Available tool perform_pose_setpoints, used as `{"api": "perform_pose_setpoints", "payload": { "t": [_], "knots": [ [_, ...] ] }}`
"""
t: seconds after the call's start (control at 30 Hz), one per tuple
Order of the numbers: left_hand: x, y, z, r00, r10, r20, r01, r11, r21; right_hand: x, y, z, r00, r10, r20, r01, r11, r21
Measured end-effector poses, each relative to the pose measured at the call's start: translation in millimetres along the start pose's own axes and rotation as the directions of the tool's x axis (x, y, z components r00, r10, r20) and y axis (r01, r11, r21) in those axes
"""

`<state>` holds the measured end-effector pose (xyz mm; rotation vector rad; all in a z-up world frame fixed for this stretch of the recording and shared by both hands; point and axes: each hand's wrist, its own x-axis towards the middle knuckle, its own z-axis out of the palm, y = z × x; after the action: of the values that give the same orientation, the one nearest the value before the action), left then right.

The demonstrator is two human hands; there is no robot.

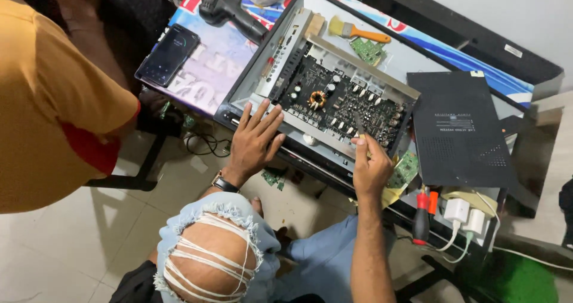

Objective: Disassembling an electronic device by removing its metal cover and inspecting internal components

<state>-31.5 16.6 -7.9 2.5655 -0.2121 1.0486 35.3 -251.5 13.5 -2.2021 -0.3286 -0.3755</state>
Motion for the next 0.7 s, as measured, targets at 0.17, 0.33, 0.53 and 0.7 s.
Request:
{"api": "perform_pose_setpoints", "payload": {
  "t": [0.17, 0.33, 0.53, 0.7],
  "knots": [
    [1, 21, 8, 1.0, 0.022, -0.012, -0.023, 0.998, -0.053, 2, 0, 0, 1.0, 0.002, -0.008, -0.002, 0.999, -0.032],
    [1, 37, 6, 0.999, 0.044, 0.027, -0.039, 0.988, -0.147, 2, -2, 1, 0.999, 0.045, 0.008, -0.045, 0.999, -0.016],
    [4, 38, 3, 0.997, 0.036, 0.076, -0.015, 0.966, -0.259, 1, -13, -2, 0.993, 0.115, -0.019, -0.113, 0.989, 0.092],
    [9, 14, 1, 0.997, -0.003, 0.079, 0.017, 0.983, -0.18, 1, -19, -2, 0.991, 0.13, -0.042, -0.122, 0.98, 0.157]
  ]
}}
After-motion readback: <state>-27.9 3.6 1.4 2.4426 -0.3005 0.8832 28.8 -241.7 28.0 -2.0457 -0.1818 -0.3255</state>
